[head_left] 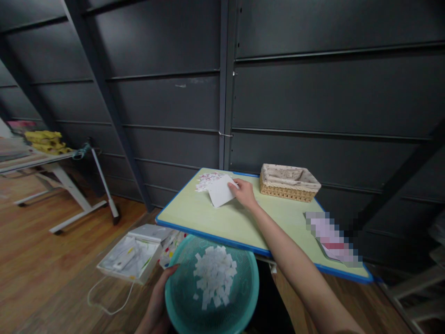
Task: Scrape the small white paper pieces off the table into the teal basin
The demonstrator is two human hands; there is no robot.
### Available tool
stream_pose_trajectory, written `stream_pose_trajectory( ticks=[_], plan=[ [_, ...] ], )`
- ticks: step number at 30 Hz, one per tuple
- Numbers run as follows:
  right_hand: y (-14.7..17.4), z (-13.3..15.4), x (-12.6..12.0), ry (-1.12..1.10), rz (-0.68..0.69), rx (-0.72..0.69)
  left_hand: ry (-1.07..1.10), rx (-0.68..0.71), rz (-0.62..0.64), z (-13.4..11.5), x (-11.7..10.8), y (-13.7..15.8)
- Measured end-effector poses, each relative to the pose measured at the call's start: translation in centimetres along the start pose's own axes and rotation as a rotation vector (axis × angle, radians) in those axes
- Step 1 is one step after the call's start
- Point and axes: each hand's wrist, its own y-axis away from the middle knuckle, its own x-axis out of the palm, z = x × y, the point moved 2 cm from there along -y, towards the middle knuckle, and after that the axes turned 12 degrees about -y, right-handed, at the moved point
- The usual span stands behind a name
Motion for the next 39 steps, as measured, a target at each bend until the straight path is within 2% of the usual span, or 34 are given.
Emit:
stream_pose_trajectory(
  ticks=[3, 8, 14, 17, 30, 34, 39],
  plan=[
    [-0.2, 0.0, -0.3, -0.041, -0.044, 0.018, 0.013, 0.006, -0.003, 0.0, 0.0, 0.1],
    [-0.3, 0.0, -0.4, 0.014, 0.040, 0.017, -0.013, 0.034, 0.024, -0.1, 0.3, 0.2],
    [-0.3, 0.2, -0.8, 0.020, -0.085, 0.007, -0.005, 0.003, 0.003, 0.1, 0.1, 0.0],
    [-0.1, 0.1, -0.4, 0.029, -0.105, -0.003, -0.009, -0.004, 0.016, 0.2, -0.1, -0.2],
    [0.5, -0.3, 1.1, -0.095, 0.042, -0.031, -0.038, 0.022, 0.003, 0.2, -0.1, -0.2],
    [0.2, -0.3, 0.9, -0.186, 0.010, -0.005, -0.029, 0.033, -0.004, 0.1, 0.1, 0.1],
    [0.0, 0.0, 0.3, -0.117, 0.069, -0.001, -0.006, 0.012, 0.021, 0.2, 0.1, -0.1]
  ],
)
